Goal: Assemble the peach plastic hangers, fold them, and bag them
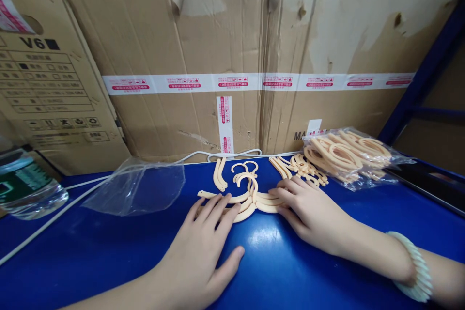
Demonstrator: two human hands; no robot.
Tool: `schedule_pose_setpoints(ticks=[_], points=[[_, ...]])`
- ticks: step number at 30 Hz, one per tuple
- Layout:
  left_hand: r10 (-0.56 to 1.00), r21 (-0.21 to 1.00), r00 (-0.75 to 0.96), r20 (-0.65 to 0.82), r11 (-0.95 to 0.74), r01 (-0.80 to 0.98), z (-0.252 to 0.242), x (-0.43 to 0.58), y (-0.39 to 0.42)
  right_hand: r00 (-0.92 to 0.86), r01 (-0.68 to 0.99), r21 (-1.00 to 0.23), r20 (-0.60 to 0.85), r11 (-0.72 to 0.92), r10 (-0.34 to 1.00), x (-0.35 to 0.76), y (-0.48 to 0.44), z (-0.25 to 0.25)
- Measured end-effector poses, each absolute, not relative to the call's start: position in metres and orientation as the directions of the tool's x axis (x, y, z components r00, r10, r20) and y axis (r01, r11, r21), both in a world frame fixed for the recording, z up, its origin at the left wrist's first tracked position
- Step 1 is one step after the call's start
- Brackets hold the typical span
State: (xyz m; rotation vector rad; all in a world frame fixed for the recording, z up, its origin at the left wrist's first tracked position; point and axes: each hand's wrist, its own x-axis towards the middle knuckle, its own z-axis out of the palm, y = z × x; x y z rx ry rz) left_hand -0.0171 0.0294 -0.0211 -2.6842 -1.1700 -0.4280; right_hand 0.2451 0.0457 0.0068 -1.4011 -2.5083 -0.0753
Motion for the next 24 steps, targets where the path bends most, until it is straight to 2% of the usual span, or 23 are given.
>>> schedule_pose_setpoints(ticks=[6,12,17,24], points=[[0.701,-0.015,0.641,0.313,-0.671,0.741,-0.017,-0.014,0.028,-0.501,0.828,-0.122,0.277,0.547,0.82,0.247,0.048,0.006],[0.68,0.002,0.663,0.311,-0.699,0.716,-0.015,-0.013,0.027,-0.459,0.816,-0.184,0.37,0.548,0.807,0.259,0.055,0.022],[0.647,0.016,0.689,0.325,-0.732,0.681,-0.013,-0.014,0.026,-0.484,0.818,-0.212,0.249,0.535,0.839,0.247,0.039,0.022],[0.58,0.006,0.729,0.363,-0.784,0.621,-0.006,-0.011,0.024,-0.555,0.794,-0.139,0.233,0.592,0.798,0.237,0.031,0.006]])
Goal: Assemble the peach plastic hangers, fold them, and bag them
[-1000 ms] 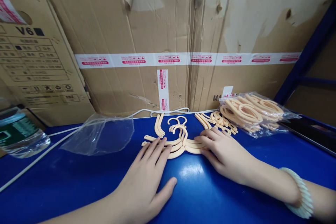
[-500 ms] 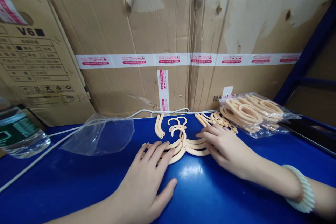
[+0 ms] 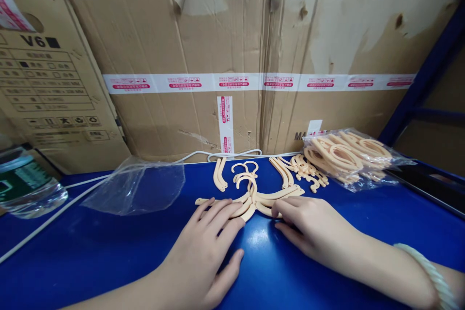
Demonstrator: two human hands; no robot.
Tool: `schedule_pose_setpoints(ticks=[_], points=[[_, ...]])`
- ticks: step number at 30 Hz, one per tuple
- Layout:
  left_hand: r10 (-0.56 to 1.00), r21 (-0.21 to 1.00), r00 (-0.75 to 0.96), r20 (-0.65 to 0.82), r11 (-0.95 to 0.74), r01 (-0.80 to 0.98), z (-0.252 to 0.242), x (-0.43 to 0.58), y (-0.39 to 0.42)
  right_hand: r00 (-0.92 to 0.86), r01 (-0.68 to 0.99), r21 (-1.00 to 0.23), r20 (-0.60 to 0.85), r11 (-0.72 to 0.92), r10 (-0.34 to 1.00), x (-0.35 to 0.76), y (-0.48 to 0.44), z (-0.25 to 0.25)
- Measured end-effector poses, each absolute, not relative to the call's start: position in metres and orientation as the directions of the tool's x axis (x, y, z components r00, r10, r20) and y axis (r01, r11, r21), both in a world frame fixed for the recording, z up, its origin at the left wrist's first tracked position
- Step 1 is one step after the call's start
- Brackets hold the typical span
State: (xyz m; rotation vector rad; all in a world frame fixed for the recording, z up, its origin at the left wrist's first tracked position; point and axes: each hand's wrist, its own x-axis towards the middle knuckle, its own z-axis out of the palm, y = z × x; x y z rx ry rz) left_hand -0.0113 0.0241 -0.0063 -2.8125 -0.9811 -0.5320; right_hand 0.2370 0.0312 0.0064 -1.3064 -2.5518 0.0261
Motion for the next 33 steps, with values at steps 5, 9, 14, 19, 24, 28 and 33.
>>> schedule_pose_setpoints(ticks=[5,9,14,19,24,28,33], points=[[0.58,0.002,0.718,0.384,-0.778,0.628,-0.007,-0.011,0.025,-0.549,0.809,-0.052,0.289,0.585,0.784,0.242,0.038,0.004],[0.579,0.004,0.715,0.393,-0.778,0.628,-0.007,-0.011,0.024,-0.581,0.794,0.035,0.342,0.607,0.739,0.243,0.039,0.001],[0.58,0.002,0.717,0.388,-0.778,0.628,-0.008,-0.011,0.023,-0.61,0.778,0.117,0.378,0.617,0.697,0.241,0.04,-0.003],[0.584,0.042,0.699,0.412,-0.779,0.626,-0.011,-0.011,0.023,-0.651,0.733,0.128,0.416,0.668,0.635,0.237,0.035,-0.006],[0.579,0.05,0.692,0.432,-0.781,0.623,-0.012,-0.01,0.023,-0.685,0.701,0.139,0.404,0.7,0.606,0.233,0.032,-0.007],[0.508,0.066,0.688,0.519,-0.826,0.56,-0.008,-0.007,0.023,-0.698,0.69,0.147,0.396,0.709,0.597,0.232,0.032,-0.008],[0.348,0.015,0.721,0.6,-0.905,0.425,-0.002,-0.003,0.022,-0.702,0.689,0.141,0.373,0.711,0.606,0.232,0.03,-0.011]])
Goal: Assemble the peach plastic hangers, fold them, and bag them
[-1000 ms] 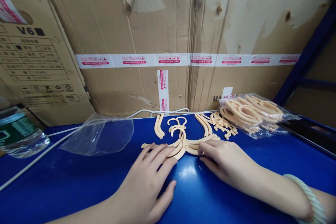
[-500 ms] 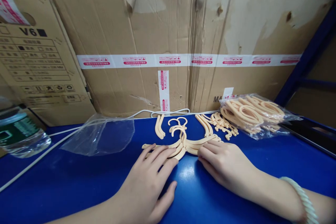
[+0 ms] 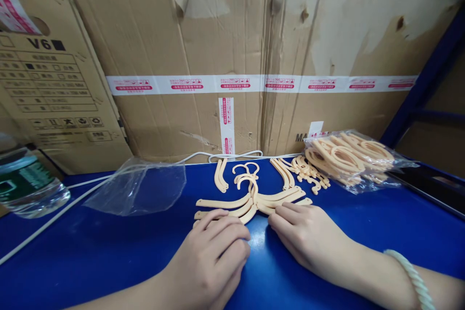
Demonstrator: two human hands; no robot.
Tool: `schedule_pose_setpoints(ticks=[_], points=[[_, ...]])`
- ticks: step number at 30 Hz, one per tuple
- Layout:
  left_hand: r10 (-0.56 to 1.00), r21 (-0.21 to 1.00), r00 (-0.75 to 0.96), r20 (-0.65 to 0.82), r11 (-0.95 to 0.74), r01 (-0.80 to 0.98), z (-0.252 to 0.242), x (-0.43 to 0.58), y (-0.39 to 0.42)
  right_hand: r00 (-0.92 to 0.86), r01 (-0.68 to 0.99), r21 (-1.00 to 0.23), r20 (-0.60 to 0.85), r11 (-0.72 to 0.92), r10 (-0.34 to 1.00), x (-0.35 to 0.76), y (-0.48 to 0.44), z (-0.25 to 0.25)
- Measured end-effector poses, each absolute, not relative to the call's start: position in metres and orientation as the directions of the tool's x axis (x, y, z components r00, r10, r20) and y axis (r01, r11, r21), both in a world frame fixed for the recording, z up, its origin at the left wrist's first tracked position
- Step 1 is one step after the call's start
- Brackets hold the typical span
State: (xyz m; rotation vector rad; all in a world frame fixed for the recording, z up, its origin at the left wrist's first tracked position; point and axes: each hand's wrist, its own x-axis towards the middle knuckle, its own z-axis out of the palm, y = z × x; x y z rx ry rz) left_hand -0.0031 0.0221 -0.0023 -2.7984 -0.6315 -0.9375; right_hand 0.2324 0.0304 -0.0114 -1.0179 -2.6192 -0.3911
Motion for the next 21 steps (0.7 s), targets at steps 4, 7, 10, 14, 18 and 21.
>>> schedule_pose_setpoints(ticks=[4,7,10,14,18,21], points=[[0.33,0.016,0.732,0.596,-0.916,0.4,0.0,-0.004,0.021,-0.709,0.686,0.153,0.363,0.712,0.605,0.232,0.03,-0.011],[0.336,0.026,0.742,0.581,-0.918,0.395,0.0,-0.005,0.02,-0.708,0.686,0.152,0.362,0.711,0.606,0.231,0.03,-0.01],[0.317,0.036,0.728,0.608,-0.927,0.374,0.0,-0.006,0.021,-0.707,0.686,0.15,0.369,0.712,0.603,0.23,0.03,-0.01],[0.324,0.065,0.726,0.607,-0.93,0.36,-0.007,-0.006,0.024,-0.712,0.679,0.153,0.378,0.718,0.592,0.23,0.03,-0.011],[0.315,0.101,0.696,0.646,-0.938,0.332,-0.015,-0.007,0.026,-0.709,0.682,0.156,0.379,0.714,0.594,0.229,0.03,-0.012],[0.333,0.127,0.694,0.639,-0.935,0.332,-0.017,-0.007,0.027,-0.715,0.674,0.155,0.381,0.722,0.586,0.229,0.03,-0.012]])
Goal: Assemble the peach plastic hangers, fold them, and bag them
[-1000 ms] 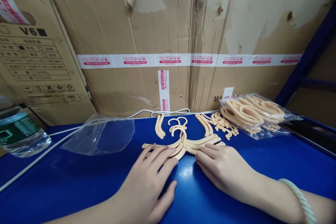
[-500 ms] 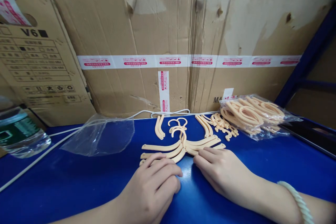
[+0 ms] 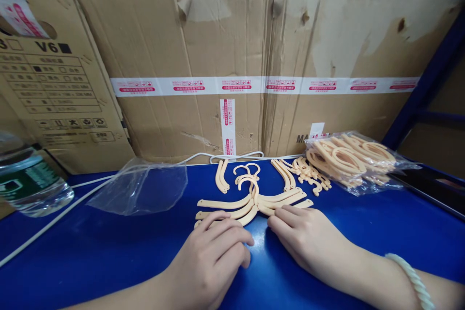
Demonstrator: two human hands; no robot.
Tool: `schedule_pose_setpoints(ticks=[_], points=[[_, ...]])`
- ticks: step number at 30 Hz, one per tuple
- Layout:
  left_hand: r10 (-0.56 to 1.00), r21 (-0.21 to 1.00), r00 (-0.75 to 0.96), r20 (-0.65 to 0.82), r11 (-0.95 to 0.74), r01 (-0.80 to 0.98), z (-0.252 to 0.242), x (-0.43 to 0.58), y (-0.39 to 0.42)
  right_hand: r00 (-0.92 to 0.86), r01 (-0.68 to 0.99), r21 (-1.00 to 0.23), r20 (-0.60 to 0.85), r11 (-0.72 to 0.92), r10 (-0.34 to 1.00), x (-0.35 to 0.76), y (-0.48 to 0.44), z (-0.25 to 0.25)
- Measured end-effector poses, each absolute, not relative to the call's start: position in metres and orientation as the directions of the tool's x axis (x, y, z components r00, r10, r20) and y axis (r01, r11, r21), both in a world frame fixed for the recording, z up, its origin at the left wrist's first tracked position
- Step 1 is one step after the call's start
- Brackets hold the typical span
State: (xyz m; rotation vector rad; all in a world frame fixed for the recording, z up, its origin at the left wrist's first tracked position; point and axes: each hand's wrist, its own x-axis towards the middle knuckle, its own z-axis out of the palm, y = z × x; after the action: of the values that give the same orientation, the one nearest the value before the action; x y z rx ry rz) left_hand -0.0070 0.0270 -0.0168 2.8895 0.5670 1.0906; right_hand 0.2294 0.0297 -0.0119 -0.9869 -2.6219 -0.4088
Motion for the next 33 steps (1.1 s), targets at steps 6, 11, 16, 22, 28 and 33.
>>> schedule_pose_setpoints(ticks=[6,11,16,22,28,33], points=[[0.349,0.143,0.692,0.632,-0.93,0.339,-0.0151,-0.0066,0.0268,-0.714,0.674,0.149,0.384,0.723,0.586,0.2288,0.0299,-0.0104],[0.349,0.156,0.677,0.648,-0.931,0.331,-0.0181,-0.0068,0.0276,-0.712,0.676,0.152,0.39,0.722,0.584,0.2282,0.0296,-0.0113],[0.329,0.137,0.696,0.638,-0.938,0.318,-0.013,-0.0075,0.027,-0.716,0.667,0.163,0.409,0.727,0.566,0.2286,0.0307,-0.0127],[0.316,0.126,0.698,0.643,-0.942,0.31,-0.0105,-0.0069,0.0272,-0.717,0.666,0.168,0.412,0.727,0.562,0.2295,0.0309,-0.0138],[0.333,0.139,0.705,0.626,-0.938,0.319,-0.0133,-0.008,0.0265,-0.716,0.668,0.174,0.419,0.724,0.559,0.2285,0.0317,-0.0143],[0.339,0.134,0.714,0.613,-0.935,0.329,-0.0102,-0.0085,0.0257,-0.723,0.662,0.175,0.403,0.728,0.561,0.2283,0.0307,-0.0131]])
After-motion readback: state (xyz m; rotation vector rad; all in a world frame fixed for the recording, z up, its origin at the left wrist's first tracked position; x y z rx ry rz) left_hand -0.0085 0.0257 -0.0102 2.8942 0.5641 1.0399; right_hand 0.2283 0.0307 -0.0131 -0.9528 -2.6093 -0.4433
